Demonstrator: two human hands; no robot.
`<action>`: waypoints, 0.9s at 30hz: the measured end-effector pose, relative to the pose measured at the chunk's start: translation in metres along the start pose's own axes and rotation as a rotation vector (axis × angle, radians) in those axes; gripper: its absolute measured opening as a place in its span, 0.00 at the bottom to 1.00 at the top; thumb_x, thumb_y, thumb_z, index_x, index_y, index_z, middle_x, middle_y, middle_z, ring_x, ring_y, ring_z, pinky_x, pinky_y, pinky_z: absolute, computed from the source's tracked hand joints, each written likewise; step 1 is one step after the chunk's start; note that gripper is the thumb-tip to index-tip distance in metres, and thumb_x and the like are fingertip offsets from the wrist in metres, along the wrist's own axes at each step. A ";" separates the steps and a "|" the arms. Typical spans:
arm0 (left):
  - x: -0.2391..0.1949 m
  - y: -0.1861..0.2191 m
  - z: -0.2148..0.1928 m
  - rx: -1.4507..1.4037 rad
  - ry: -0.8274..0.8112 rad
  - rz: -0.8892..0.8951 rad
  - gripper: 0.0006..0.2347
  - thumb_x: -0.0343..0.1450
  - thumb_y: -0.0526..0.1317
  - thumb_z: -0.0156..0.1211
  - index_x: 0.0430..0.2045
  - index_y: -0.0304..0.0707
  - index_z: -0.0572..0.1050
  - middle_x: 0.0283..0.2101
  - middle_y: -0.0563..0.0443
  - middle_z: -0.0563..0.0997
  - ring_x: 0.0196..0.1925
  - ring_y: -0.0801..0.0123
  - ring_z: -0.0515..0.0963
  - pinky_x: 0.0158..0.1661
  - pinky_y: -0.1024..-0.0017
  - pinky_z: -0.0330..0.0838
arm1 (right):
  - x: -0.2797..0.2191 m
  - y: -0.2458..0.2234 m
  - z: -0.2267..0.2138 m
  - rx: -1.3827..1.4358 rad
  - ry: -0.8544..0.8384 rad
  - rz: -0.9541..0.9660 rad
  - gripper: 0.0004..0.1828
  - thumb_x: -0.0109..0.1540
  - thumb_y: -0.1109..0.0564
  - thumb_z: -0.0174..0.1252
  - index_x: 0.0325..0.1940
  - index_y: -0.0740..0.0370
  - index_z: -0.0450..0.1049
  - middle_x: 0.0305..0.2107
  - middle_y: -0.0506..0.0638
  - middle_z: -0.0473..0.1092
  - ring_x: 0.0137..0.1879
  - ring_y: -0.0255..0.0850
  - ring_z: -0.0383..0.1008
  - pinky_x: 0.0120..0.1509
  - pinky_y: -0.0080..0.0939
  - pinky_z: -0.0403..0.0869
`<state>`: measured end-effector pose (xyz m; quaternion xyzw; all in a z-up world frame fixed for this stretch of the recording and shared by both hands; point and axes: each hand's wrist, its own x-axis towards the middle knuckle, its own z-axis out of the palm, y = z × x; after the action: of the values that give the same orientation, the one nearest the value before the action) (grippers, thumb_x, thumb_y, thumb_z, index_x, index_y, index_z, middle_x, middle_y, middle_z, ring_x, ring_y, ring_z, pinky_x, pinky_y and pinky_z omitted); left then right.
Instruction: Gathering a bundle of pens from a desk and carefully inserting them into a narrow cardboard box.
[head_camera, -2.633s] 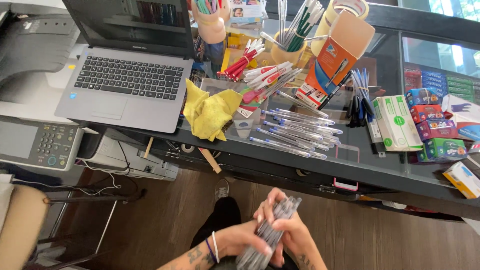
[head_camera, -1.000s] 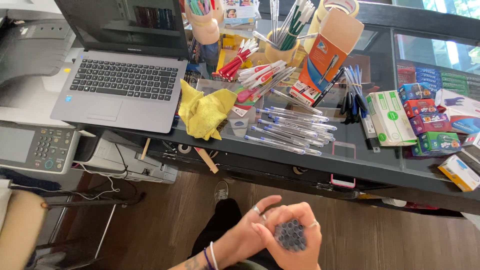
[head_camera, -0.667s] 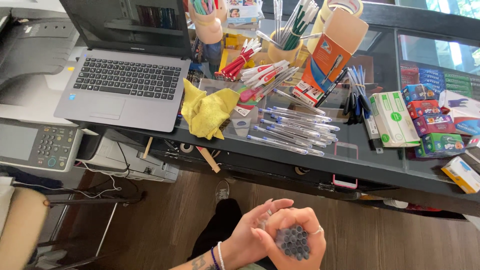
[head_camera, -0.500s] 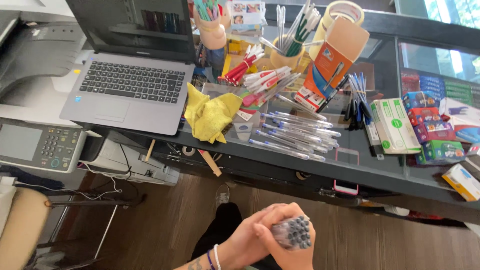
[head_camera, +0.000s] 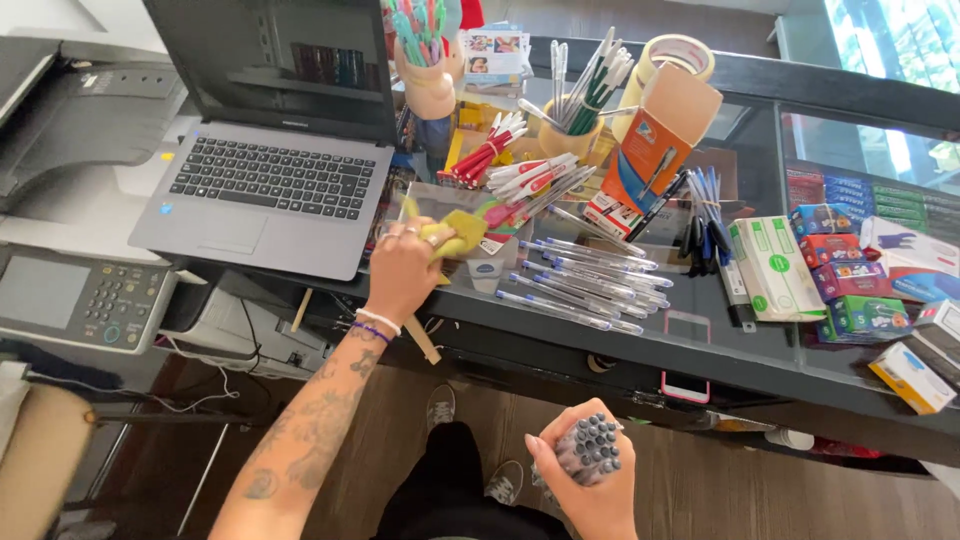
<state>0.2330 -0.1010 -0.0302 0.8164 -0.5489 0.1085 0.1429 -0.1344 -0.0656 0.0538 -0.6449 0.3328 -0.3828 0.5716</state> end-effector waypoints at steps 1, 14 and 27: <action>-0.001 -0.003 0.004 -0.056 0.151 0.065 0.14 0.74 0.38 0.67 0.52 0.63 0.85 0.48 0.49 0.88 0.39 0.69 0.84 0.33 0.74 0.82 | 0.001 -0.001 -0.001 0.018 -0.001 0.021 0.10 0.57 0.62 0.73 0.31 0.57 0.75 0.22 0.47 0.77 0.25 0.39 0.79 0.32 0.38 0.80; -0.120 0.161 -0.198 -0.410 0.275 0.631 0.15 0.84 0.43 0.55 0.67 0.64 0.73 0.70 0.60 0.77 0.74 0.46 0.79 0.66 0.61 0.83 | 0.000 0.028 -0.010 -0.193 -0.030 0.057 0.12 0.54 0.59 0.75 0.22 0.57 0.76 0.17 0.42 0.74 0.22 0.30 0.73 0.29 0.34 0.73; -0.132 0.096 -0.165 -0.573 0.047 0.389 0.28 0.69 0.27 0.51 0.67 0.48 0.74 0.64 0.50 0.84 0.55 0.55 0.87 0.47 0.63 0.81 | -0.005 -0.020 -0.027 -0.281 -0.024 -0.058 0.12 0.55 0.59 0.72 0.23 0.53 0.74 0.19 0.41 0.74 0.21 0.32 0.74 0.29 0.31 0.74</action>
<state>0.0919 0.0370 0.0910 0.6202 -0.6991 -0.0060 0.3557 -0.1608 -0.0718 0.0740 -0.7324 0.3575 -0.3409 0.4686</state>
